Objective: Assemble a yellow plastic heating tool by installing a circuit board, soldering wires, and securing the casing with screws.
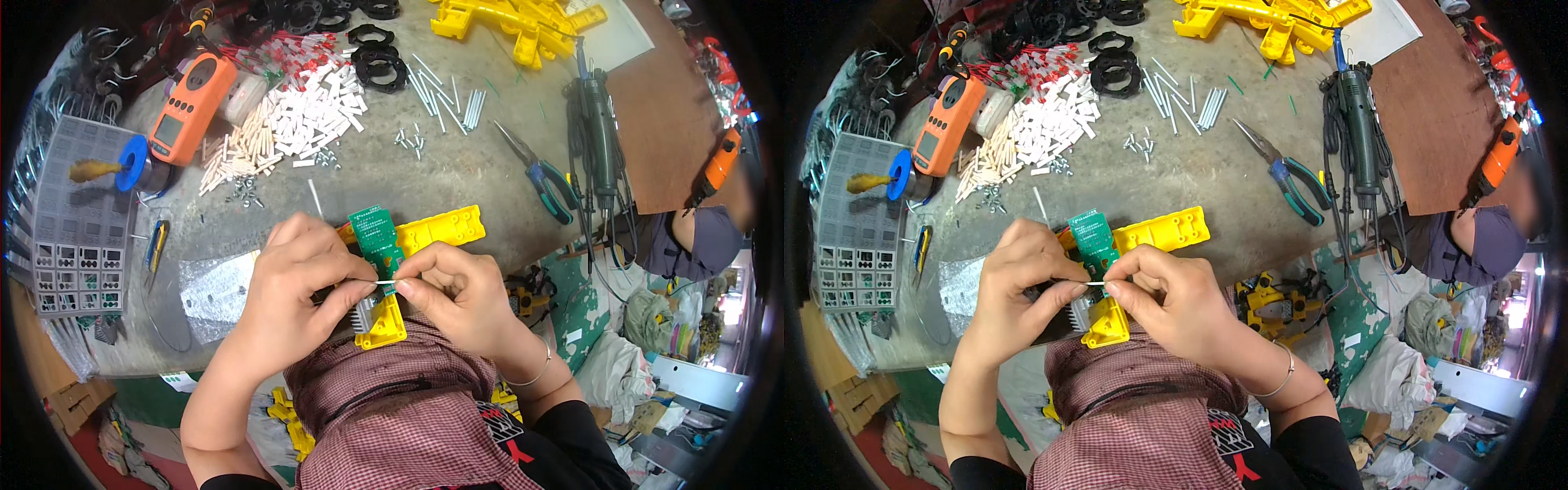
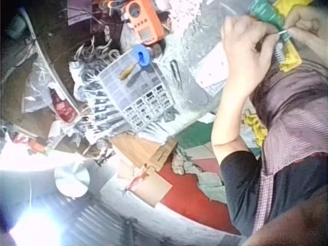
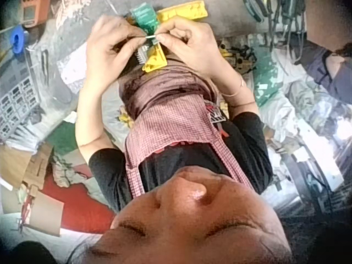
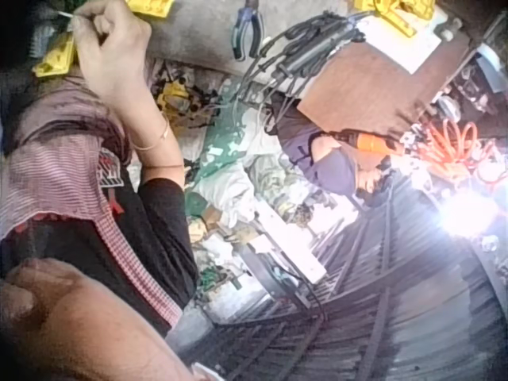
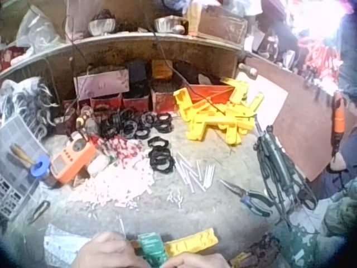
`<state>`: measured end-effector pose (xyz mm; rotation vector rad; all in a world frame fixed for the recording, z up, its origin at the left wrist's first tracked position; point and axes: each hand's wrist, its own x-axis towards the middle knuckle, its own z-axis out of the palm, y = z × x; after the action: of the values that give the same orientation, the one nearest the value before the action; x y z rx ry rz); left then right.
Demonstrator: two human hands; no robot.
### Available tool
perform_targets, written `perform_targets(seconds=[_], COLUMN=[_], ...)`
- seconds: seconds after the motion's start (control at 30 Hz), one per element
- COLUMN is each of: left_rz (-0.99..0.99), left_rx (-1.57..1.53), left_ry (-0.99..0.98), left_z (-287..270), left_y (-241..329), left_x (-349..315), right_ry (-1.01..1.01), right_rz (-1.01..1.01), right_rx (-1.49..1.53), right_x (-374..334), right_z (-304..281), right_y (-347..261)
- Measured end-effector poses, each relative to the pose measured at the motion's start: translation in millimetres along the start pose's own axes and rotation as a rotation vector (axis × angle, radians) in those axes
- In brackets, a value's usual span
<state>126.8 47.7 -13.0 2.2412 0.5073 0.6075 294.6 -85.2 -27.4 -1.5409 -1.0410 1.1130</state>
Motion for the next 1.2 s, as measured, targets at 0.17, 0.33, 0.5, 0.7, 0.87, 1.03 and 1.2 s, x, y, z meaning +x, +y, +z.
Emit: perform_targets(seconds=[0.17,0.33,0.5,0.7,0.87,1.03,1.2], left_rz=[-0.055,-0.056,-0.041,-0.052,-0.103,-0.098,-0.113], left_rx=[0.055,0.111,0.163,0.201,0.138,0.198,0.193], left_ry=[-0.146,-0.249,-0.283,-0.285,-0.255,-0.282,-0.346], left_z=[-6.1,-11.2,-13.7,-14.7,-18.8,-15.0,-16.6], left_y=[4.6,8.6,13.3,16.2,15.5,18.9,16.7], left_x=[12.2,23.4,27.9,26.0,22.5,24.4,28.9], right_ry=[0.105,-0.001,0.014,-0.16,-0.117,-0.137,-0.119], right_rz=[-0.06,-0.078,-0.196,0.003,0.114,-0.018,-0.004], right_rx=[-0.057,-0.042,-0.041,0.18,0.339,-0.131,-0.02], right_x=[-2.2,-4.2,-1.8,0.1,-0.8,3.6,0.1], right_z=[-7.3,-5.4,-1.3,-5.1,4.5,-1.7,-3.1], right_y=[4.7,17.0,17.5,8.2,2.5,1.1,5.5])
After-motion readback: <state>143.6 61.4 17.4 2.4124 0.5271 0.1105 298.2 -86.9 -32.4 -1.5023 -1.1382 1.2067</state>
